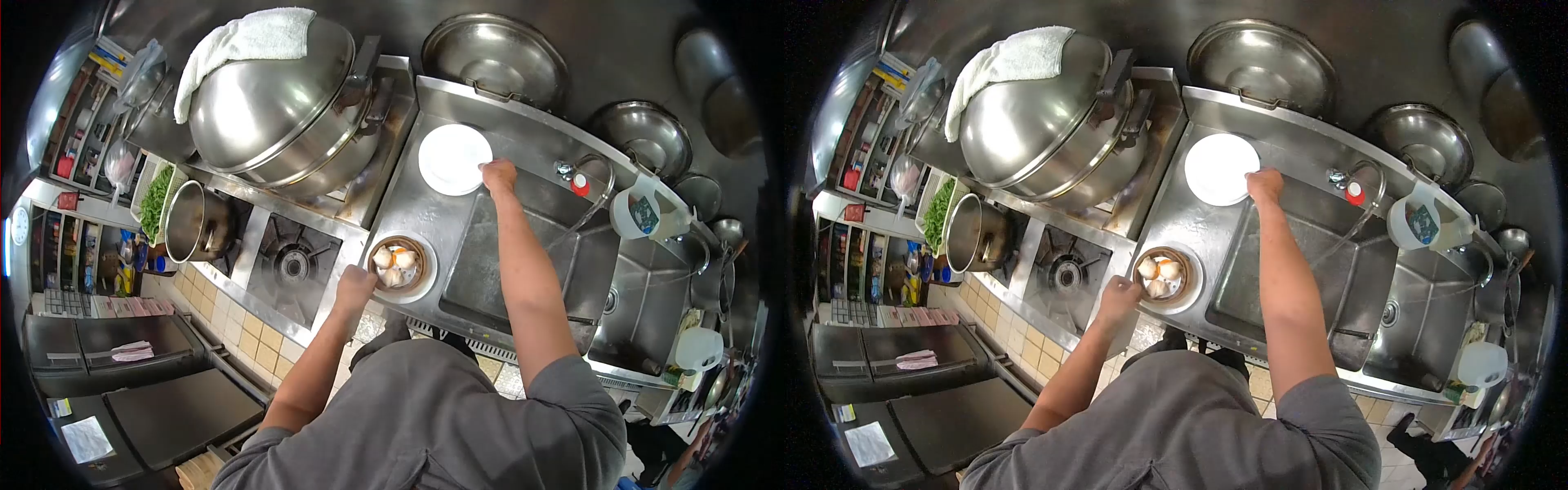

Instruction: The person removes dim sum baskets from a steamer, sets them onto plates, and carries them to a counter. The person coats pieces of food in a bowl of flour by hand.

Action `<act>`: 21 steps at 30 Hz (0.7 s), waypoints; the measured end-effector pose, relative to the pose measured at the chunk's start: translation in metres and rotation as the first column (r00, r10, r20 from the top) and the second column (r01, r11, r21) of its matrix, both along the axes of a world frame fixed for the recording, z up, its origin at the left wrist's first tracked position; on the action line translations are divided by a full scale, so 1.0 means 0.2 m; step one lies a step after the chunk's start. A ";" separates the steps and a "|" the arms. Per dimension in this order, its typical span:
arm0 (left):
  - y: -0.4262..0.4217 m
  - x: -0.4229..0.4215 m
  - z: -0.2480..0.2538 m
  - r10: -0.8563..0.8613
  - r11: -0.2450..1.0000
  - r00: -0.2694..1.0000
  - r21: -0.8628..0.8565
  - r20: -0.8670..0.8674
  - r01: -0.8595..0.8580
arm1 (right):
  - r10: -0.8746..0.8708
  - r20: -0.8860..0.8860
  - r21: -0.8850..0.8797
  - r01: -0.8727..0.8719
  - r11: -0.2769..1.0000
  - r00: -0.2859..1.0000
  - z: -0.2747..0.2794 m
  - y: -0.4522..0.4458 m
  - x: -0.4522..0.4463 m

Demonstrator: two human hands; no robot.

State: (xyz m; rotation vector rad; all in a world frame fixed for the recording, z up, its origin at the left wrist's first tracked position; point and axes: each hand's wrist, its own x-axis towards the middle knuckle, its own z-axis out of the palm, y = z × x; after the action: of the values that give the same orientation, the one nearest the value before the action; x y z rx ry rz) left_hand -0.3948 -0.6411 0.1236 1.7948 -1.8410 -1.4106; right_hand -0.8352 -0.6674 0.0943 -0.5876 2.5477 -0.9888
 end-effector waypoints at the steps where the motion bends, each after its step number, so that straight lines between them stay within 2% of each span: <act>1: -0.01 -0.02 0.10 -0.005 1.000 1.000 -0.003 -0.003 0.005 | -0.081 0.277 -0.087 0.109 0.990 0.957 -0.01 0.00 -0.01; 2: -0.01 0.00 0.23 -0.072 0.988 0.996 -0.135 0.050 0.078 | -0.129 0.537 -0.139 0.238 0.961 0.834 -0.01 0.00 -0.03; 3: -0.02 0.00 0.38 -0.135 0.952 0.985 -0.262 0.109 0.159 | -0.139 0.533 -0.142 0.251 0.958 0.834 0.00 0.04 -0.07; 5: -0.18 0.05 0.63 -0.206 0.855 0.971 -0.504 -0.121 0.118 | 0.061 0.652 -0.397 0.271 0.877 0.756 0.03 0.15 -0.14; 6: -0.26 0.05 0.85 -0.153 0.862 0.965 -0.507 -0.214 0.024 | 0.058 0.600 -0.447 0.274 0.852 0.798 0.14 0.26 -0.13; 7: -0.38 0.09 1.07 -0.155 0.792 0.976 -0.609 -0.150 0.032 | 0.052 0.384 -0.368 0.101 0.924 0.922 0.10 0.38 -0.23; 8: -0.52 0.14 1.24 -0.163 0.597 0.979 -0.802 -0.119 0.002 | 0.040 0.216 -0.404 0.052 0.913 0.976 0.06 0.54 -0.31; 9: -0.64 0.16 1.41 -0.148 0.583 0.948 -0.799 -0.281 -0.146 | 0.036 0.402 -0.530 0.200 0.824 0.915 0.12 0.70 -0.33; 10: -0.71 0.12 1.64 -0.175 0.416 0.969 -0.905 -0.174 -0.088 | -0.057 0.375 -0.566 0.277 0.777 0.925 0.13 0.83 -0.37; 11: -0.80 0.07 1.80 -0.134 0.363 0.972 -0.922 -0.194 -0.134 | -0.156 0.351 -0.602 0.350 0.718 0.923 0.14 0.97 -0.44; 12: -1.07 0.13 1.87 -0.253 0.325 0.952 -0.942 -0.174 -0.086 | -0.267 0.152 -0.495 0.307 0.812 0.952 0.03 1.13 -0.59; 13: -1.25 0.11 1.98 -0.174 0.250 0.984 -0.965 0.038 0.081 | -0.339 -0.070 -0.367 0.292 0.883 0.938 -0.07 1.26 -0.70; 14: -1.30 -0.01 2.07 -0.143 0.266 0.982 -0.950 0.127 0.162 | -0.351 -0.081 -0.369 0.299 0.880 0.933 0.04 1.32 -0.64; 15: -1.47 -0.07 2.07 -0.209 0.280 0.963 -0.934 0.168 0.223 | -0.308 -0.315 -0.174 0.264 0.949 0.898 0.24 1.33 -0.49; 16: -1.67 -0.12 2.07 -0.269 0.285 0.941 -0.916 0.207 0.283 | -0.205 -0.519 0.033 0.259 0.965 0.830 0.40 1.30 -0.34; 17: -1.81 -0.17 2.06 -0.309 0.204 0.880 -0.878 0.361 0.432 | -0.062 -0.517 0.144 0.158 0.977 0.854 0.46 1.28 -0.23; 18: -1.77 -0.24 2.08 -0.271 0.416 0.855 -0.748 0.442 0.518 | 0.085 -0.499 0.253 0.051 0.966 0.862 0.51 1.24 -0.13; 19: -1.88 -0.26 2.02 -0.217 0.256 0.808 -0.767 0.547 0.588 | 0.203 -0.503 0.322 -0.036 0.946 0.840 0.56 1.19 -0.01; 20: -1.93 -0.27 2.04 -0.216 0.248 0.793 -0.753 0.570 0.609 | 0.320 -0.499 0.391 -0.120 0.913 0.805 0.59 1.14 0.08; 21: -1.95 -0.28 2.06 -0.214 0.242 0.776 -0.738 0.593 0.630 | 0.311 -0.501 0.367 -0.127 0.921 0.808 0.55 1.10 0.12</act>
State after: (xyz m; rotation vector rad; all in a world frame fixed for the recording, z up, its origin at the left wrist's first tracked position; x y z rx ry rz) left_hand -0.4507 -1.0306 0.5352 0.9297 -2.6459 0.1825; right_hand -0.8117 -0.4468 0.2043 -1.1846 2.9402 -0.3292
